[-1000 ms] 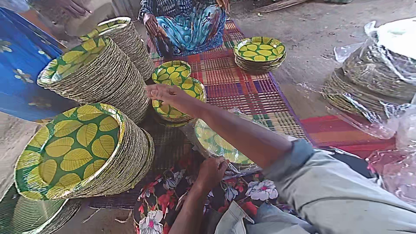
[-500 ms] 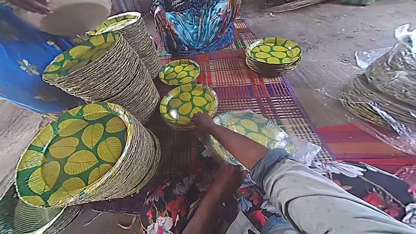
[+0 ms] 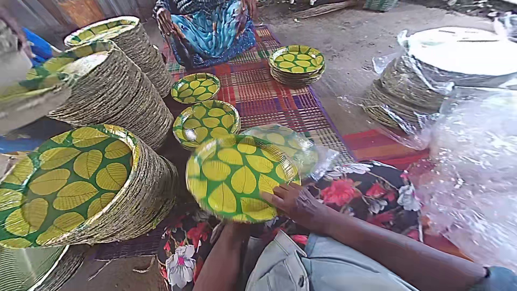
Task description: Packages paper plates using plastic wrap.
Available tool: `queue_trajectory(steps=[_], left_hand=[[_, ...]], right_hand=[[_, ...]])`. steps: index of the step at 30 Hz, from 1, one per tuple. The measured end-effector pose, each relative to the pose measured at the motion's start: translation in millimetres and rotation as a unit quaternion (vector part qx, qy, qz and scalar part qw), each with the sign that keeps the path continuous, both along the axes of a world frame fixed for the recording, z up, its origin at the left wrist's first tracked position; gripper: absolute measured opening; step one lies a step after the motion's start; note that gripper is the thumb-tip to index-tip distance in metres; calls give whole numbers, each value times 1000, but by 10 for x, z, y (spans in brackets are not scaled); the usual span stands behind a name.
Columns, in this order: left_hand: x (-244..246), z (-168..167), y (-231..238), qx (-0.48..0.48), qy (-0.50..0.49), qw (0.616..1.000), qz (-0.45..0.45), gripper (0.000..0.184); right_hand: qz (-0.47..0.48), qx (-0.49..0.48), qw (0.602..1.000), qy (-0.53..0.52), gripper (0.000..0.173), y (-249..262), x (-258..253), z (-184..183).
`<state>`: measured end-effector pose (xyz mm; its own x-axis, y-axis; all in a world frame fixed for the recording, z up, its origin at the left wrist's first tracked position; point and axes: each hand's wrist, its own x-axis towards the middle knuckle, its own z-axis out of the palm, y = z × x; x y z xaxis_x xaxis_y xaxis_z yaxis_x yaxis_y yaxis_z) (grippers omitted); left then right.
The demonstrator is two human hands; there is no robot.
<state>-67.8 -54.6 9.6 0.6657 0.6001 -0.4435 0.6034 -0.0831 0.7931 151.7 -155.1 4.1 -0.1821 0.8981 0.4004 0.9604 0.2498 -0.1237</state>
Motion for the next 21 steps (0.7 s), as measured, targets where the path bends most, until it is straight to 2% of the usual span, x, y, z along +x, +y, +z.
queue_trajectory(steps=[1, 2, 3, 5, 7, 9, 11, 13, 16, 19, 21], left_hand=[[265, -144, 60, -30, -35, 999, 17, 35], [508, -200, 133, -63, -69, 996, 13, 34], [721, -258, 244, -66, -88, 994, -23, 35], [969, -306, 403, -52, -180, 980, -69, 21], [948, -340, 490, -118, -291, 949, -38, 25], [884, -379, 537, -198, -369, 908, 28, 32], [884, -403, 576, -235, -412, 877, 73, 32], [914, -375, 550, -241, -424, 867, 101, 33], [951, -278, 471, -208, -396, 886, 123, 32], [928, -208, 475, -136, -414, 897, 76, 33], [883, -233, 573, -76, -425, 897, 93, 28]], right_hand=[[-22, -7, 1000, 12, 45, -75, -14, -5], [-42, -1, 999, 26, 48, -119, 1, 20], [-64, 19, 997, 47, 43, -161, 39, 80], [-110, 30, 987, 116, 23, -284, 224, 342], [-126, 6, 978, 163, 22, -513, 487, 708], [-120, -3, 979, 162, 25, -839, 699, 1079], [-99, -28, 984, 148, 28, -1211, 842, 1430], [-48, -52, 984, 162, 29, -1565, 893, 1667], [-6, -58, 978, 199, 23, -1785, 777, 1719], [-71, -75, 984, 147, 22, -1593, 570, 1538], [-102, -88, 982, 131, 22, -1423, 520, 1366]])
